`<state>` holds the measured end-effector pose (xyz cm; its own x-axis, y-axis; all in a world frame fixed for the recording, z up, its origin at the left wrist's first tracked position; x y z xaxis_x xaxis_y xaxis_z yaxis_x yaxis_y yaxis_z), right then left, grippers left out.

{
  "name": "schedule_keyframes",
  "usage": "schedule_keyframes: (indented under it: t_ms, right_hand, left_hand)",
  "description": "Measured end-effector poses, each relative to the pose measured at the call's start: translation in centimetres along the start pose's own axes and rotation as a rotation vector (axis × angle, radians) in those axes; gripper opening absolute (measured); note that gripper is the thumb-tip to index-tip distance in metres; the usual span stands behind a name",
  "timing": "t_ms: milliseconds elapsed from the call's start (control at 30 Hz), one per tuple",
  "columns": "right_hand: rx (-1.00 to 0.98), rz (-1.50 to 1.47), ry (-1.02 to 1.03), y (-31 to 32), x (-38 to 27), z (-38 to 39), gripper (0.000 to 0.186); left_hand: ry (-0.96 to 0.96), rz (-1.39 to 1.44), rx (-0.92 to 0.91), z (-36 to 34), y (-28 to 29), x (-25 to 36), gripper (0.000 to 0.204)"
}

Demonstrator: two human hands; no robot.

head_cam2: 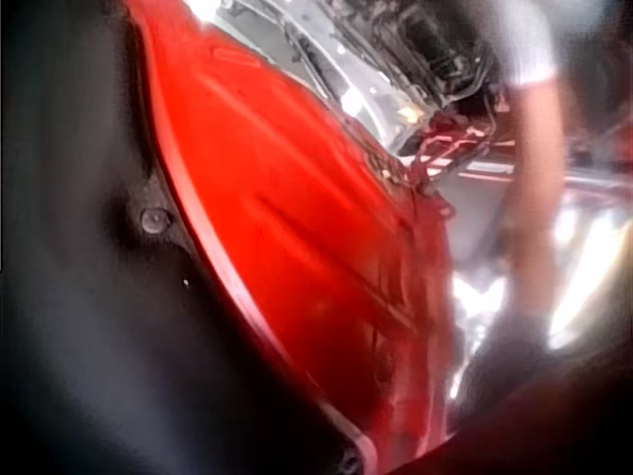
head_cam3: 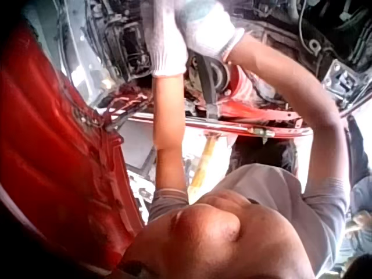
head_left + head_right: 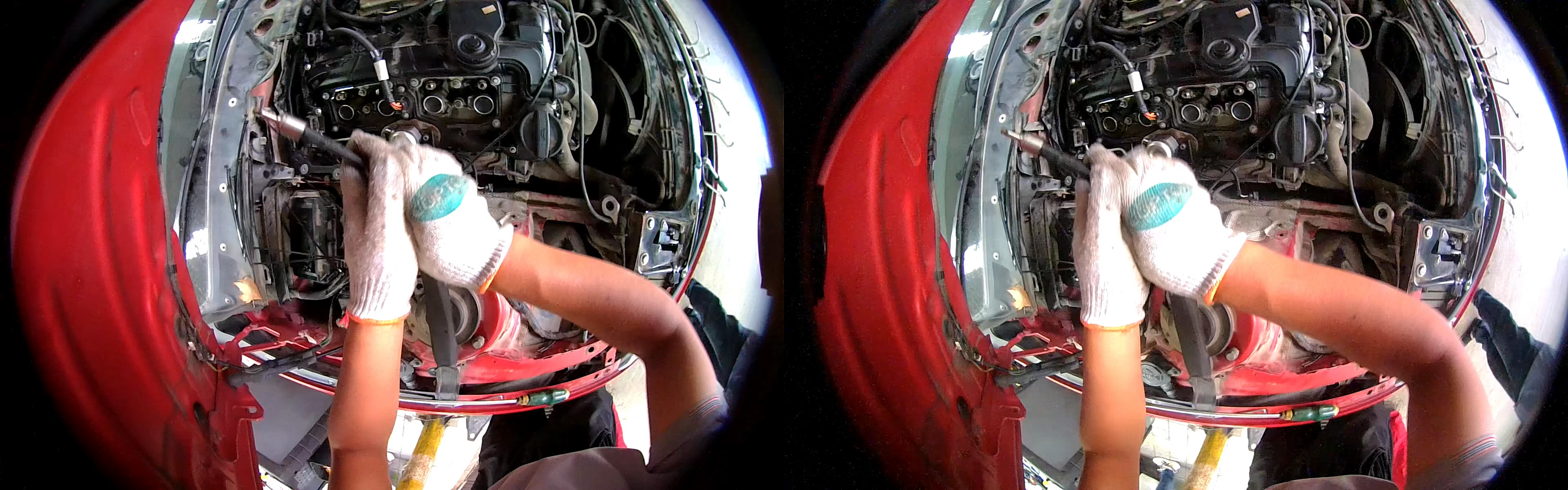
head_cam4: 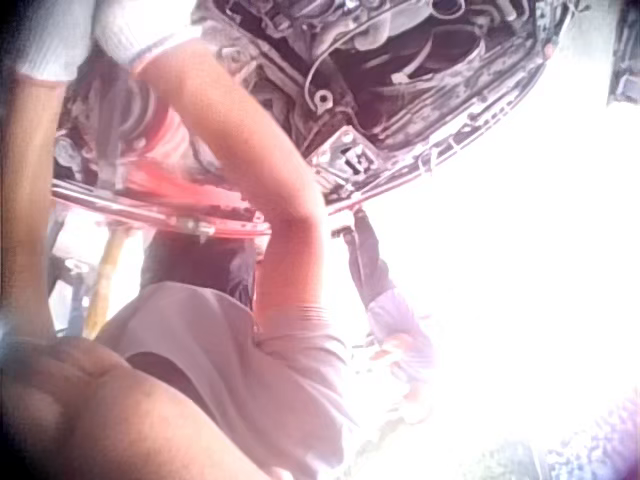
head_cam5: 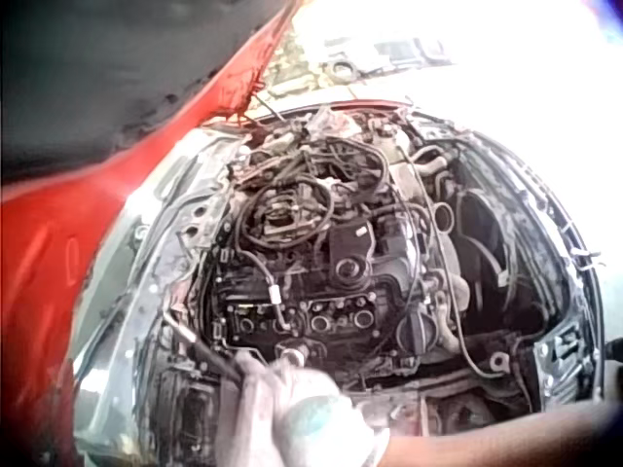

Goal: The person works on a car engine with the hood open, using a cordless impact wrench to tighten bolts on the engine block. They also use a manual screwdriver to adjust components and handle various small parts and tools within the engine bay.

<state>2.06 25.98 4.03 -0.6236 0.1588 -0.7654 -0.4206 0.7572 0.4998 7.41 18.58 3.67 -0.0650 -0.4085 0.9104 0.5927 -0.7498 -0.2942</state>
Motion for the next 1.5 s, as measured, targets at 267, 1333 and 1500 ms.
schedule_keyframes:
  t_ms: [267, 1333, 1500]
  right_hand:
    - [-0.122, 0.122, 0.251, 4.2, 3.9, -4.4, 0.028]
    - [0.305, 0.610, 0.066, 7.2, 18.8, -10.3, 0.023]
    - [0.300, 0.502, 0.061, 7.0, 20.0, -11.0, 0.036]
  left_hand:
    - [0.204, -0.561, 0.103, -0.6, 7.1, 2.9, 0.039]
    - [0.184, -0.740, -0.043, -22.5, 7.9, -2.7, 0.030]
    - [0.392, -0.360, -0.026, -23.6, 7.6, -4.6, 0.025]
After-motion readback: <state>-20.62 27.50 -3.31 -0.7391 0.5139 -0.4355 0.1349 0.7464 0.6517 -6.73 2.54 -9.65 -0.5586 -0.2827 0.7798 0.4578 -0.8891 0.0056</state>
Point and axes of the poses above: each hand's wrist, its own z-axis away from the middle knuckle, its own y-axis out of the back of the hand, x = y × z, the point moved 5 cm from there along -z, towards the middle knuckle, and after that the axes turned 3 degrees about y, right-handed, at the moved point
